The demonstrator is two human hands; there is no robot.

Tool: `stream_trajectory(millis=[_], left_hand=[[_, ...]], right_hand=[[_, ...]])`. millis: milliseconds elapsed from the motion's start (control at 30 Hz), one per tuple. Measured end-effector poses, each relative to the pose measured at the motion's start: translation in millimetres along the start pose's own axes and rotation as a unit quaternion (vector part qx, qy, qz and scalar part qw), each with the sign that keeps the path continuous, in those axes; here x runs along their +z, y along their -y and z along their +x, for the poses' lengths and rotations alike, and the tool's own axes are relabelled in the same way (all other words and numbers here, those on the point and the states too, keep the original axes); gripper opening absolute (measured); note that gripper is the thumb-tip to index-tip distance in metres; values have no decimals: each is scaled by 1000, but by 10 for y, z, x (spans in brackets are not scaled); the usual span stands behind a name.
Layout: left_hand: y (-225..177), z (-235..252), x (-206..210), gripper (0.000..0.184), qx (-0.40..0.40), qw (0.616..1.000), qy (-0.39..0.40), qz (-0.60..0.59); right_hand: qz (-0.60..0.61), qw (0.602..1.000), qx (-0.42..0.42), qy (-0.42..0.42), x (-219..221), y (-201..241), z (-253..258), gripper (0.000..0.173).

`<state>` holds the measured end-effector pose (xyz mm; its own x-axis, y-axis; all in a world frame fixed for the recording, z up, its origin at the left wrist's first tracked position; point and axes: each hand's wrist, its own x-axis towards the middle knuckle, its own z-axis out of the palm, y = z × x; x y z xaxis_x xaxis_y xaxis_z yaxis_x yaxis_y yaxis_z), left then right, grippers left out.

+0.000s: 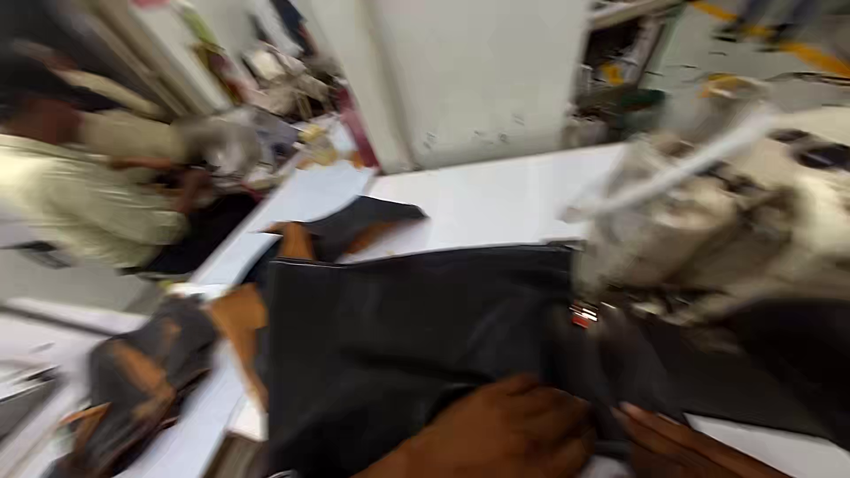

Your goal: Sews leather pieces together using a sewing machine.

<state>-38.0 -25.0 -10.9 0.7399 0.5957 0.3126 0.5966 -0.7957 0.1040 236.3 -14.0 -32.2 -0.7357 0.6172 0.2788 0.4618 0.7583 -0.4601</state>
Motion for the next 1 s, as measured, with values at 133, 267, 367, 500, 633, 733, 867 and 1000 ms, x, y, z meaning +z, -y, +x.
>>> stream_trajectory(millis=[133,267,367,500,633,733,867,1000], left_hand=[[3,-199,22,26,-16,999,-30,12],[20,-239,47,27,-49,998,-37,14],[30,-238,61,31,-39,999,-17,13],[42,-220,53,34,-34,999,1,9],[39,-190,80,33,-41,999,-5,-2],[49,-136,112,31,-72,997,-14,-26],[79,-68,75,31,-147,979,-61,-125],[126,-32,68,34,-135,973,-51,-180]], right_hand=[[-72,990,-26,-117,205,-35,-82,33],[-77,986,-46,-139,227,-27,-69,33],[-72,987,-51,-133,220,-13,-74,34],[-43,989,-53,-130,205,-5,-82,33],[-36,989,-53,-130,208,-10,-79,32],[-32,989,-53,-135,208,-18,-69,31],[-34,992,-31,-121,188,0,-28,32],[-48,993,-18,-102,179,22,5,35]])
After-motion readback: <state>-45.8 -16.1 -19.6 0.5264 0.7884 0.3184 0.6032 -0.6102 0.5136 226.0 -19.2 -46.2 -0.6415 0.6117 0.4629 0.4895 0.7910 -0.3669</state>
